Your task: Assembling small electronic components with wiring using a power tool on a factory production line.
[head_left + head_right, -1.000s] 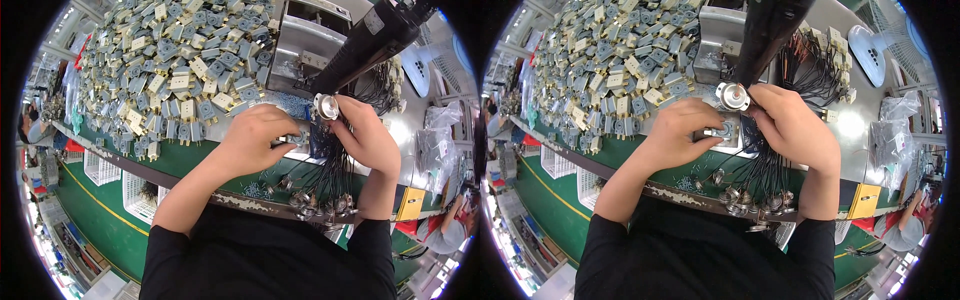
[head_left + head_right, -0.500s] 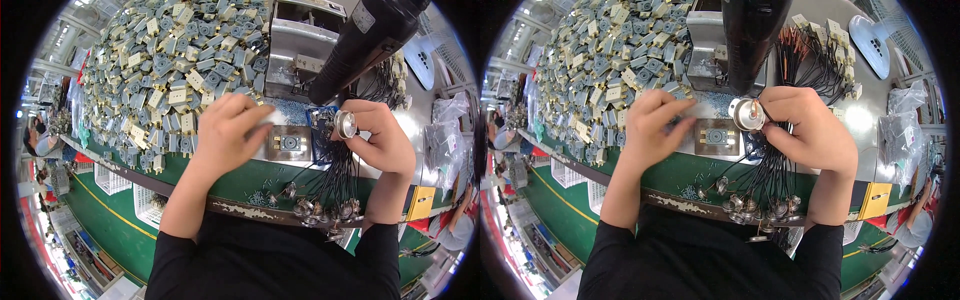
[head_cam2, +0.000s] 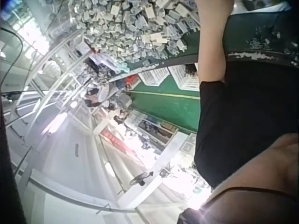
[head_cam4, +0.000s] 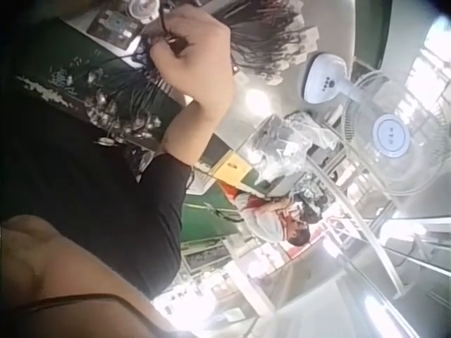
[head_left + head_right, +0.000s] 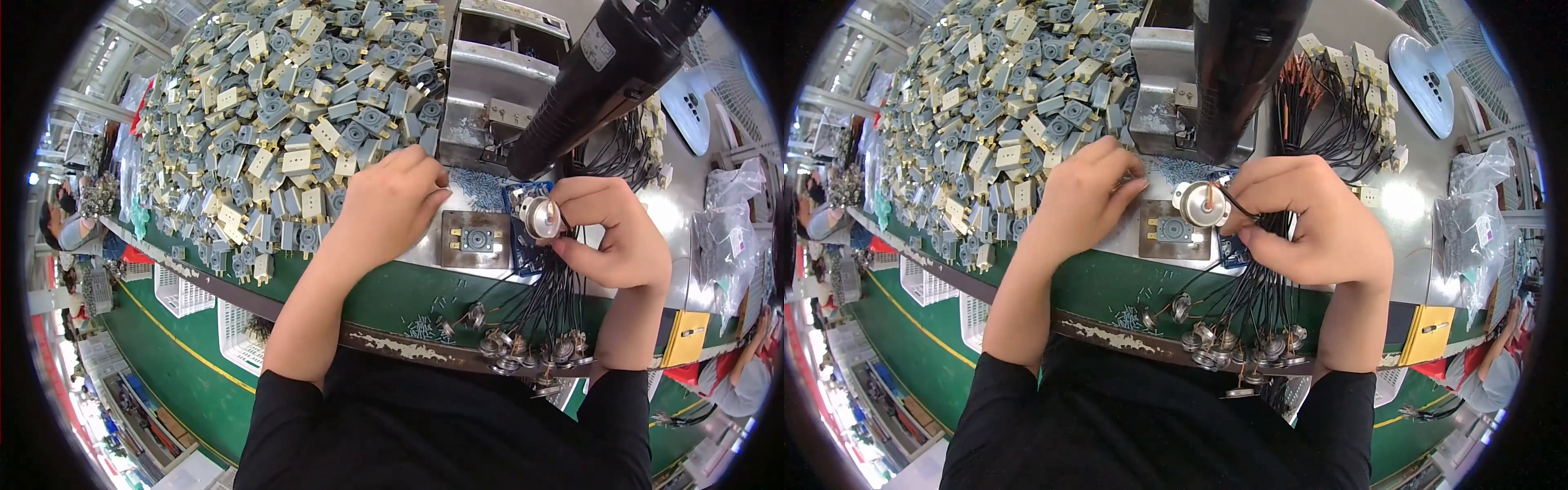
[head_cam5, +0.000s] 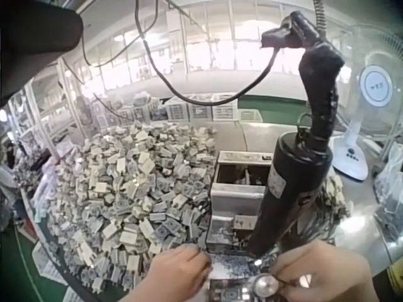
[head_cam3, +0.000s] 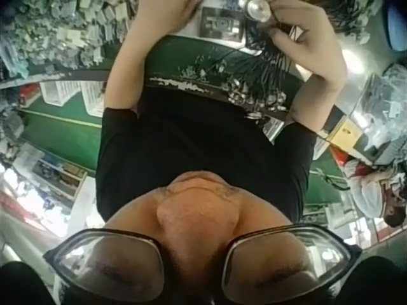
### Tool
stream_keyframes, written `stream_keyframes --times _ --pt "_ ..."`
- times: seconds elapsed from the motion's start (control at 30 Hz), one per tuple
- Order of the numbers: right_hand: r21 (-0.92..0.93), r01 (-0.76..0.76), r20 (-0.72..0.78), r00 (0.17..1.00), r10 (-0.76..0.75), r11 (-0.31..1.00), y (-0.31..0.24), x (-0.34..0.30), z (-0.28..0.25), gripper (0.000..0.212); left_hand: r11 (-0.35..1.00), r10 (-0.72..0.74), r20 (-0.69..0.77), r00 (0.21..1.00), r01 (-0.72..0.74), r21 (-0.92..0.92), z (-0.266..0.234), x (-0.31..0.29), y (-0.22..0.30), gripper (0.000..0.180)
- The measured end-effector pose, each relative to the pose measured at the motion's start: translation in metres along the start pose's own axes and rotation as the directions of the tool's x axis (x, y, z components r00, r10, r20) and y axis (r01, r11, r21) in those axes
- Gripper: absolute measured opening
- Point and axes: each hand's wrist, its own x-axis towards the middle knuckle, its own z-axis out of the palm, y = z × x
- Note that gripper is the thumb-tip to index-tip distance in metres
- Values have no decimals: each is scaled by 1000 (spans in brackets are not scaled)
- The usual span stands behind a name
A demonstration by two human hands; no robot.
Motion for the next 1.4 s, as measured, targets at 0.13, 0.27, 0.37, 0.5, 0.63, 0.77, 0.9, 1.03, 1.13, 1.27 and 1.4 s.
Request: stream_keyframes --times 0.13,0.27,0.37,0.5,0.63,0.77,0.9,1.03,1.13,1.27,1.4 --pt "227 41 -14 999 -39 973 5 -3 -7 22 450 -179 291 940 341 -825 -13 -4 -1 10" --pt "277 -83 61 996 68 957 3 -1 -13 27 358 -166 193 967 242 -902 -2 -6 6 21" --pt "238 -22 79 997 4 971 10 8 -7 28 648 -139 96 986 164 -743 3 -16 8 31" --pt "72 120 3 993 -121 990 26 0 -5 35 853 50 -11 999 -48 -520 29 -25 8 26" --pt "0 164 -39 986 -164 987 42 -37 -10 17 781 164 -73 984 -174 -600 33 -18 12 21" --pt "269 -115 28 993 112 956 38 -29 1 24 813 90 -79 993 -119 -571 30 -33 12 21" --pt "296 -110 -26 992 123 949 36 -23 8 25 769 110 -124 986 -163 -619 38 -30 6 23" --pt "269 -93 -93 988 122 959 36 -23 9 24 725 105 -130 986 -165 -668 43 -26 4 23" --pt "249 -87 -52 993 103 964 39 -23 3 24 706 116 -108 987 -158 -690 49 -23 3 25" --pt "263 -93 -31 994 105 960 43 -26 1 25 731 89 -71 993 -114 -672 46 -23 7 24" --pt "256 -160 -31 984 174 953 39 -33 -1 26 604 91 -41 995 -88 -792 53 -19 9 26"
